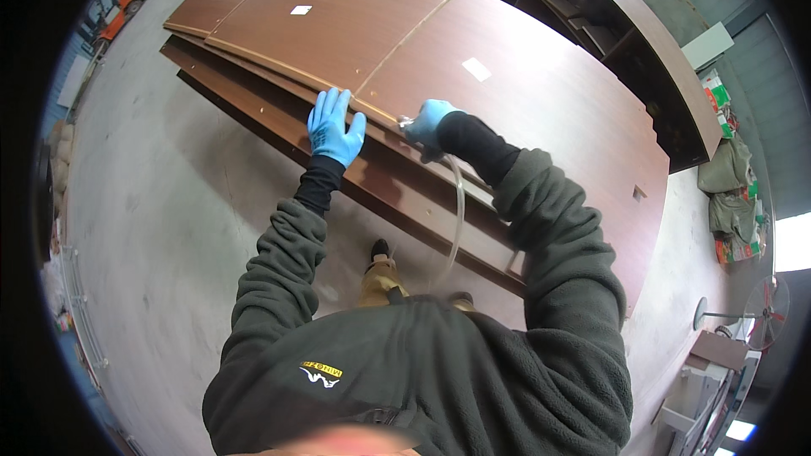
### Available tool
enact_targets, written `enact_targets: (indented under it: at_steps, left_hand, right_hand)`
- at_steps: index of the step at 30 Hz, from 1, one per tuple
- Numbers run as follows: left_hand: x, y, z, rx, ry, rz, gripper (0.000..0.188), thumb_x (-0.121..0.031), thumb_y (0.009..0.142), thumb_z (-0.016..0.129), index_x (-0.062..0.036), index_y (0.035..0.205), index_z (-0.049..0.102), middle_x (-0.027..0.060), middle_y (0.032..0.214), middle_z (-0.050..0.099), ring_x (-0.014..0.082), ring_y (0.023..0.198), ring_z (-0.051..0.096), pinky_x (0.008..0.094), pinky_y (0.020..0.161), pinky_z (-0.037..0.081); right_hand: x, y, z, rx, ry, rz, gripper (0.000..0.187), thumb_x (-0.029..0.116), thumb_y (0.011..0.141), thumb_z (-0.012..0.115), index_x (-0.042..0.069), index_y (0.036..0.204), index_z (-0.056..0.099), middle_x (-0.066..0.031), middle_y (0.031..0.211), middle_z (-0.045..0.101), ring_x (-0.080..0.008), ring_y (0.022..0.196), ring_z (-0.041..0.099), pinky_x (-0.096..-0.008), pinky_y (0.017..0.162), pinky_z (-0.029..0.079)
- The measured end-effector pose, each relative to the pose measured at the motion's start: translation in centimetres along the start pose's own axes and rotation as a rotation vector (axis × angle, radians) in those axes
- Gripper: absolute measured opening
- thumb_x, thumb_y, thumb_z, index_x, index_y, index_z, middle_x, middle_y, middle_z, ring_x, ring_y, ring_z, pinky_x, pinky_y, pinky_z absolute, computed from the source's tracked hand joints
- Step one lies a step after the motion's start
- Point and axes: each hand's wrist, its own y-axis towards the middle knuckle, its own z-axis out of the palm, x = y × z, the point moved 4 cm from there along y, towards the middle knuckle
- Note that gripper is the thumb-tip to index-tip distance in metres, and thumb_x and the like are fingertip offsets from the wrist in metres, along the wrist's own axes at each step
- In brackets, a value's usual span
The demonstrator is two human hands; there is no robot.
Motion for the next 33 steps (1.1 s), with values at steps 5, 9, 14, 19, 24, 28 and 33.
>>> enact_targets:
  at_steps: [5, 9, 14, 19, 24, 28, 33]
  left_hand:
    - [3.5, 5.5, 4.4, 0.247, 0.005, -0.005, 0.079, -0.050, 0.088, 0.069, -0.0087, 0.152, 0.049, 0.0264, 0.160, 0.037, 0.0446, 0.152, 0.027, 0.0585, 0.124, 0.015]
    - [4.4, 5.8, 5.8, 0.287, -0.009, 0.048, 0.077, -0.052, 0.088, 0.067, -0.0111, 0.152, 0.052, 0.0280, 0.160, 0.036, 0.0495, 0.150, 0.026, 0.0627, 0.123, 0.013]
    - [4.9, 5.8, 6.2, 0.282, -0.055, 0.038, 0.075, -0.053, 0.089, 0.066, -0.0120, 0.151, 0.053, 0.0283, 0.160, 0.035, 0.0499, 0.150, 0.026, 0.0630, 0.124, 0.010]
    - [5.0, 6.2, 6.2, 0.324, -0.061, 0.033, 0.076, -0.054, 0.090, 0.064, -0.0111, 0.152, 0.051, 0.0290, 0.160, 0.033, 0.0516, 0.150, 0.024, 0.0653, 0.123, 0.010]
    - [4.9, 6.4, 5.9, 0.313, -0.083, 0.025, 0.074, -0.053, 0.090, 0.063, -0.0126, 0.151, 0.053, 0.0287, 0.160, 0.034, 0.0517, 0.149, 0.026, 0.0658, 0.123, 0.012]
    - [5.0, 6.5, 6.0, 0.337, -0.072, 0.009, 0.074, -0.056, 0.092, 0.061, -0.0145, 0.152, 0.053, 0.0279, 0.161, 0.034, 0.0501, 0.150, 0.026, 0.0640, 0.123, 0.011]
    - [5.2, 6.5, 6.3, 0.316, -0.114, -0.004, 0.074, -0.055, 0.092, 0.061, -0.0133, 0.152, 0.052, 0.0291, 0.162, 0.032, 0.0502, 0.151, 0.025, 0.0645, 0.122, 0.011]
  right_hand:
    - [-0.5, 11.1, -8.4, 0.037, -0.144, 0.174, 0.041, 0.027, 0.098, 0.067, -0.010, 0.117, 0.065, -0.0158, 0.087, 0.078, -0.0239, 0.069, 0.078, -0.0350, 0.062, 0.062]
    - [-3.5, 18.6, -17.9, -0.306, -0.210, 0.275, 0.037, 0.026, 0.097, 0.066, -0.010, 0.107, 0.070, -0.0179, 0.082, 0.077, -0.0263, 0.069, 0.077, -0.0365, 0.064, 0.062]
    - [-2.6, 20.8, -18.0, -0.161, 0.000, 0.328, 0.025, 0.023, 0.093, 0.070, -0.001, 0.097, 0.074, -0.0086, 0.075, 0.076, -0.0191, 0.060, 0.073, -0.0329, 0.061, 0.061]
    - [1.0, 14.6, -13.2, 0.208, 0.271, 0.318, 0.028, 0.020, 0.091, 0.069, -0.007, 0.081, 0.069, -0.0184, 0.073, 0.072, -0.0218, 0.054, 0.070, -0.0346, 0.048, 0.058]
    - [0.2, 20.2, -18.3, 0.163, -0.388, 0.160, 0.022, 0.019, 0.088, 0.073, -0.003, 0.086, 0.070, -0.0108, 0.070, 0.072, -0.0197, 0.056, 0.070, -0.0335, 0.050, 0.059]
    - [-4.6, 27.3, -26.0, -0.394, 0.029, 0.569, 0.029, 0.026, 0.096, 0.067, -0.003, 0.096, 0.072, -0.0138, 0.072, 0.073, -0.0232, 0.059, 0.073, -0.0359, 0.056, 0.061]
    - [-7.5, 30.9, -28.9, -0.577, 0.000, 0.659, 0.036, 0.028, 0.099, 0.063, -0.007, 0.100, 0.073, -0.0170, 0.075, 0.075, -0.0246, 0.060, 0.074, -0.0375, 0.059, 0.061]
